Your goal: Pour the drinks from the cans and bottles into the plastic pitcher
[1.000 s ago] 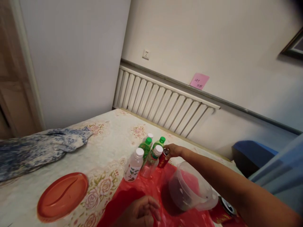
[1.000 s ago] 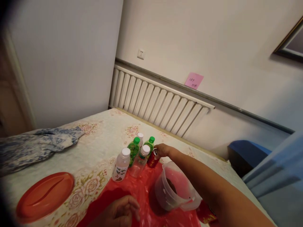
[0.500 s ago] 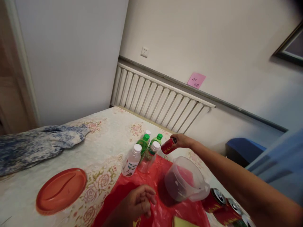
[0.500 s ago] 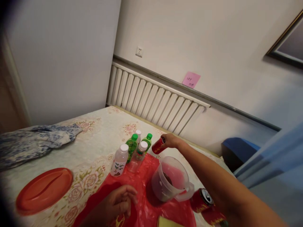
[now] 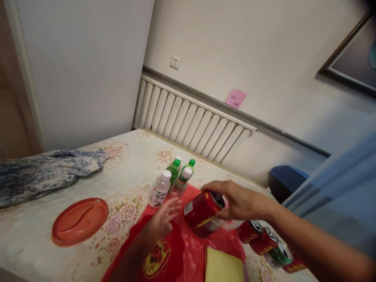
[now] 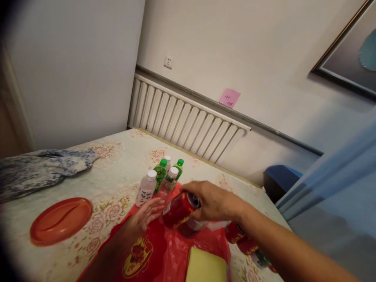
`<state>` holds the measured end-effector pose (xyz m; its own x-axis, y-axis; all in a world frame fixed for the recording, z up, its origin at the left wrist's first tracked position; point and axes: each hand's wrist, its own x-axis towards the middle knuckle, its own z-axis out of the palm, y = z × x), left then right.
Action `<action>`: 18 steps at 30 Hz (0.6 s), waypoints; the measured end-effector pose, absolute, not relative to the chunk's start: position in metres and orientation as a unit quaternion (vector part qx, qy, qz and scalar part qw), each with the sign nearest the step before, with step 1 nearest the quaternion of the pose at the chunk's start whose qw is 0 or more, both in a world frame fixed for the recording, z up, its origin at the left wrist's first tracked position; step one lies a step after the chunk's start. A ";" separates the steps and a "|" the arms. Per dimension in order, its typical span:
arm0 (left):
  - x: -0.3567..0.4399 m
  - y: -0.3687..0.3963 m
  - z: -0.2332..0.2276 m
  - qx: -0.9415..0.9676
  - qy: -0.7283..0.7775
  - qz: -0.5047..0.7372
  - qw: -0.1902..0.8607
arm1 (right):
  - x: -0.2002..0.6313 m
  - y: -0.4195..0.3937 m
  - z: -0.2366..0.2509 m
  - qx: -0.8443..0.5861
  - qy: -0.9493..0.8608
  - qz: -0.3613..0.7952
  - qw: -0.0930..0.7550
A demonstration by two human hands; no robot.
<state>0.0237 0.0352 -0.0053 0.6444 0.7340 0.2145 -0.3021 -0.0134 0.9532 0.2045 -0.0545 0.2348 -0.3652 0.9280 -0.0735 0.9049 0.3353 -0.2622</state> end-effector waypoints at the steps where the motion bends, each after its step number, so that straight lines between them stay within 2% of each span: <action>1: 0.022 0.033 -0.006 0.603 0.135 0.364 0.697 | 0.195 -0.060 0.226 -0.542 -0.827 0.143 0.038; 3: 0.019 0.027 -0.006 0.597 0.047 0.324 0.732 | 0.182 -0.065 0.208 -0.517 -0.839 0.169 0.033; 5: 0.017 0.019 -0.001 0.593 0.022 0.285 0.753 | 0.174 -0.065 0.191 -0.510 -0.839 0.188 0.031; 11: 0.014 0.006 0.018 0.619 0.084 0.246 0.741 | 0.169 -0.064 0.164 -0.521 -0.827 0.205 0.055; 14: 0.012 0.008 0.017 0.641 0.119 0.255 0.714 | 0.181 -0.074 0.162 -0.564 -0.791 0.200 0.125; 18: 0.012 0.011 0.009 0.630 0.147 0.289 0.706 | 0.223 -0.095 0.152 -0.644 -0.691 0.136 0.300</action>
